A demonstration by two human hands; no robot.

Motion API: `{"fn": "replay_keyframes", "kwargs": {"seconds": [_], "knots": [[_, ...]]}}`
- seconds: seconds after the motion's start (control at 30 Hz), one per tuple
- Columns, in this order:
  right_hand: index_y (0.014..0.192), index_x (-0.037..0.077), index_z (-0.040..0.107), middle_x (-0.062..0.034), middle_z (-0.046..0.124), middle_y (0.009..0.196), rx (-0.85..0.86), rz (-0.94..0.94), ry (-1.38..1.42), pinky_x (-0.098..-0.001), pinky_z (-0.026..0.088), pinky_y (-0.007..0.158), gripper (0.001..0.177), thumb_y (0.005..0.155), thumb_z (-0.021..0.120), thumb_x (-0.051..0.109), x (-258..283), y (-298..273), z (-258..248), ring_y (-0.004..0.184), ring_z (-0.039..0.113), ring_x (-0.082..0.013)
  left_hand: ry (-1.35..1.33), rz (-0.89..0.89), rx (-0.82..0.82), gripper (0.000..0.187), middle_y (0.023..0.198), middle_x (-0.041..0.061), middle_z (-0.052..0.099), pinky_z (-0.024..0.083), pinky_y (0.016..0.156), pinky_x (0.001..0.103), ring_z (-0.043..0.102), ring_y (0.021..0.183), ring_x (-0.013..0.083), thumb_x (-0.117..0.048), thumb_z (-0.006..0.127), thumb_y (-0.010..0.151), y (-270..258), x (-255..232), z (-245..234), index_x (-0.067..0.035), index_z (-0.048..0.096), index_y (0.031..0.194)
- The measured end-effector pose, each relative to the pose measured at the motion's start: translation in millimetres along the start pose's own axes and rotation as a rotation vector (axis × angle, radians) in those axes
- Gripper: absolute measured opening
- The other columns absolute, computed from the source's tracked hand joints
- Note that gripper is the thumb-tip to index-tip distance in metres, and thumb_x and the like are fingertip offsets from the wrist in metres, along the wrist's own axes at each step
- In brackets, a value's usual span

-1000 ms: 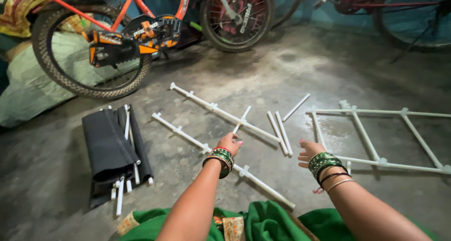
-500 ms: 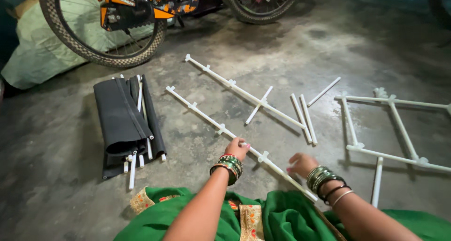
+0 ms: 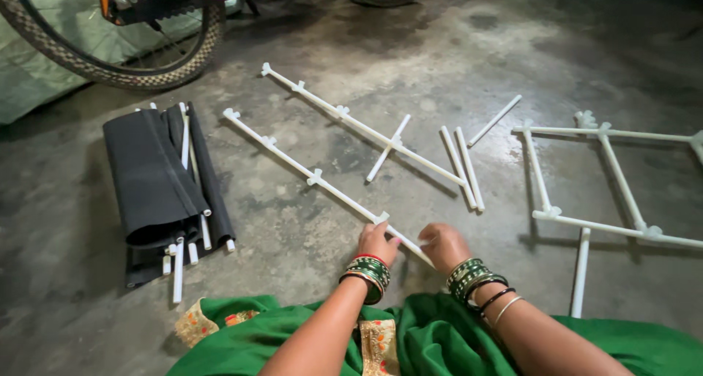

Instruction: The person assembles a white plastic frame by connecting rods and joints on the floor. They pick up individual rods, insert them into connectors, and build a ladder-like structure.

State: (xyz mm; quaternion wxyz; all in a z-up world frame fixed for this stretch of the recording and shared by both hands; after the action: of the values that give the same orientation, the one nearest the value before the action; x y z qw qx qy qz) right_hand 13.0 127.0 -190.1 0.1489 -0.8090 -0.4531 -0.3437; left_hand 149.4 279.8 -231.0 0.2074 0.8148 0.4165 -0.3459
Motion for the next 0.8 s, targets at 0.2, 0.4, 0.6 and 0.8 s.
{"fn": "replay_keyframes", "kwargs": {"seconds": [0.2, 0.4, 0.6, 0.8], "knots": [[0.111, 0.013, 0.076, -0.023, 0.058, 0.132, -0.678, 0.671, -0.341, -0.0537, 0.042, 0.102, 0.039, 0.078, 0.081, 0.034, -103.5, 9.6, -81.5, 0.125, 0.052, -0.0433, -0.012, 0.039, -0.015, 0.052, 0.129, 0.022, 0.061, 0.046, 0.108, 0.044, 0.057, 0.123, 0.0391, -0.028, 0.082, 0.081, 13.7, 18.5, 2.1, -0.009, 0.066, 0.126], [0.113, 0.003, 0.075, -0.0274, 0.064, 0.127, -0.531, 1.163, -0.076, -0.0481, 0.049, 0.1, 0.038, 0.083, 0.074, 0.027, -172.7, 10.6, -105.4, 0.12, 0.061, -0.0421, -0.061, -0.09, 0.017, 0.054, 0.13, 0.022, 0.058, 0.047, 0.106, 0.043, 0.056, 0.122, 0.0388, -0.03, 0.081, 0.081, 6.7, 12.6, -10.2, -0.013, 0.064, 0.129], [0.113, -0.001, 0.076, -0.0302, 0.076, 0.116, -0.249, 0.873, -0.105, -0.0459, 0.06, 0.094, 0.033, 0.089, 0.067, 0.02, -108.1, 17.3, -50.5, 0.11, 0.073, -0.0426, -0.011, -0.105, 0.029, 0.055, 0.129, 0.023, 0.056, 0.048, 0.105, 0.045, 0.057, 0.122, 0.0402, -0.026, 0.08, 0.082, -2.2, -8.2, -27.7, -0.014, 0.061, 0.133], [0.1, 0.007, 0.078, -0.0186, 0.066, 0.124, -0.187, 0.005, -0.414, -0.0443, 0.053, 0.099, 0.023, 0.079, 0.071, 0.014, -7.2, -11.8, -37.2, 0.109, 0.065, -0.0394, 0.143, -0.01, 0.123, 0.054, 0.129, 0.023, 0.055, 0.048, 0.103, 0.049, 0.055, 0.122, 0.0425, -0.019, 0.075, 0.088, -27.9, -39.1, -52.3, -0.016, 0.056, 0.138]]}}
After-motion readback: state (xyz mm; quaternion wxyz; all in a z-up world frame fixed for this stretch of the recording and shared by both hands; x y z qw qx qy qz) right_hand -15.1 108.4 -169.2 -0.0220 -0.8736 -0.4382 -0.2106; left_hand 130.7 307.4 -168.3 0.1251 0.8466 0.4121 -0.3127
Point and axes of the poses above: each hand's wrist, its own y-axis towards the middle knuckle, its own z-axis out of the palm, x = y × z, the point moved 2 cm from there along y, towards the middle knuckle
